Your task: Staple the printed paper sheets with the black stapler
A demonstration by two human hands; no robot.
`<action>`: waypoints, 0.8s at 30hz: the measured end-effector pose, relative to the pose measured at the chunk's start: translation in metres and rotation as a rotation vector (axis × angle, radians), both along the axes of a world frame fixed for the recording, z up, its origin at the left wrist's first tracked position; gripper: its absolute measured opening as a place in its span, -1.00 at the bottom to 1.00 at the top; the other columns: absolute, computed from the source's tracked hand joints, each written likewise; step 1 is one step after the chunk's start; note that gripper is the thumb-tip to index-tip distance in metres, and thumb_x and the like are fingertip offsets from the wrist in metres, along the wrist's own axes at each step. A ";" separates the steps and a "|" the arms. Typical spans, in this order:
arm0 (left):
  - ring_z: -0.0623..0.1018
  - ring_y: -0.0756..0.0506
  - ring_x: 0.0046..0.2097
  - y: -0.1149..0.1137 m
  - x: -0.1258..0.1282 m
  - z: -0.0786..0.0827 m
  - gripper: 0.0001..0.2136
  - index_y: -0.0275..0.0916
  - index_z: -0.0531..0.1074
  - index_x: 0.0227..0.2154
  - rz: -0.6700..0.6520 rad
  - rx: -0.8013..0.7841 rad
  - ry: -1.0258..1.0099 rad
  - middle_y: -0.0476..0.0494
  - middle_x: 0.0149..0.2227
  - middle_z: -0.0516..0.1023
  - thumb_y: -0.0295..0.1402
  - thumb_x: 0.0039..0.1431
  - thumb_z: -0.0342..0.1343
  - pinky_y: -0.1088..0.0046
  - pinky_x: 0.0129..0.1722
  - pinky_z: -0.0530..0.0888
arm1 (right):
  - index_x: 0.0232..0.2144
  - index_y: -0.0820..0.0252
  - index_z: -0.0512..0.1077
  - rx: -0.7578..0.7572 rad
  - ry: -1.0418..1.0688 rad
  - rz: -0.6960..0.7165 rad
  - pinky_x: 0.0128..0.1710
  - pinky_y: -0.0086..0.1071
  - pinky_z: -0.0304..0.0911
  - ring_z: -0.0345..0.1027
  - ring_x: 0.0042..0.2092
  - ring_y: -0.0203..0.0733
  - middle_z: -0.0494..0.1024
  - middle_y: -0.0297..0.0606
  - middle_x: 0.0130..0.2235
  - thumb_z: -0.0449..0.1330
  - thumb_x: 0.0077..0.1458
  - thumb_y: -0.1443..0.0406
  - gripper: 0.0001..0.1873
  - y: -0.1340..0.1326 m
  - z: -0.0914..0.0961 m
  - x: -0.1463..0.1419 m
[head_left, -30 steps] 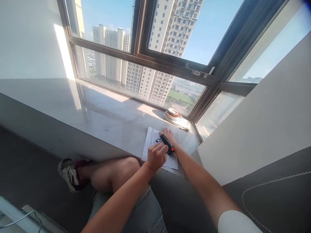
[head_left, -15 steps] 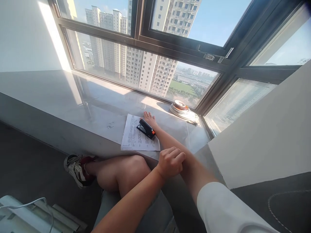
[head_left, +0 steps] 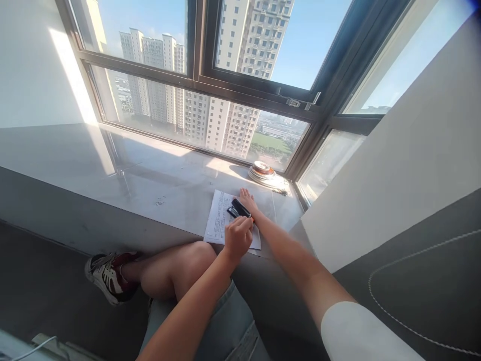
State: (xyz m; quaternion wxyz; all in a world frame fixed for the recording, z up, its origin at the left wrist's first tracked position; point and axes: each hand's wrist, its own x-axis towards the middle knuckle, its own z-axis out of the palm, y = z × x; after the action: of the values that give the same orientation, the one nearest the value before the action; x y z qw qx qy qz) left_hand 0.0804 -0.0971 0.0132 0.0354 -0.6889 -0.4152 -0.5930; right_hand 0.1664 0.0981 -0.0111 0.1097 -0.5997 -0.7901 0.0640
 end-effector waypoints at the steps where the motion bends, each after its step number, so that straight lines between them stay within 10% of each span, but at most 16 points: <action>1: 0.29 -0.03 -0.47 0.001 -0.001 0.001 -0.74 -0.18 0.13 -0.59 0.011 -0.043 -0.031 -0.01 -0.57 0.29 -0.67 0.05 -0.13 0.43 -0.41 0.16 | 0.47 0.37 -0.07 -0.001 0.006 -0.023 0.45 0.06 -0.25 -0.32 0.53 0.05 -0.10 0.10 0.50 -0.14 0.45 0.02 -0.25 -0.002 0.000 0.014; 11: 0.32 -0.07 -0.50 0.041 -0.018 0.007 -0.70 -0.18 0.28 -0.62 0.272 -0.494 -0.044 -0.08 -0.58 0.36 -0.62 0.16 -0.11 0.40 -0.43 0.07 | 0.26 0.21 0.32 0.051 0.308 -0.068 0.42 0.08 -0.17 -0.09 0.48 0.11 0.23 0.04 0.40 0.11 0.31 0.18 -0.48 -0.010 0.008 0.057; 17: 0.51 -0.15 -0.36 0.061 -0.029 0.006 -0.67 -0.19 0.47 -0.52 0.301 -0.612 -0.059 -0.19 -0.46 0.55 -0.60 0.21 -0.11 0.40 -0.36 0.19 | -0.03 0.19 0.49 0.220 0.417 -0.093 0.17 -0.15 0.21 0.37 0.16 -0.01 0.54 -0.02 0.07 -0.17 0.41 0.16 -0.53 -0.032 0.025 0.073; 24: 0.60 -0.24 -0.18 0.058 -0.028 -0.001 -0.73 -0.22 0.61 -0.31 0.312 -0.787 -0.028 -0.31 -0.25 0.66 -0.54 0.20 -0.01 0.37 -0.27 0.35 | -0.09 0.15 0.52 0.142 0.579 0.247 -0.20 -0.35 0.31 0.44 -0.20 -0.14 0.59 -0.25 -0.20 0.28 0.13 -0.02 -0.56 -0.095 0.012 0.088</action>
State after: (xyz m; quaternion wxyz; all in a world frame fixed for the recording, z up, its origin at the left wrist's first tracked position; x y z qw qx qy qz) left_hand 0.0526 -0.0389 0.0118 -0.1465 -0.5706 -0.7098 -0.3862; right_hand 0.2546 0.0034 0.0009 0.3628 -0.4470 -0.7954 0.1896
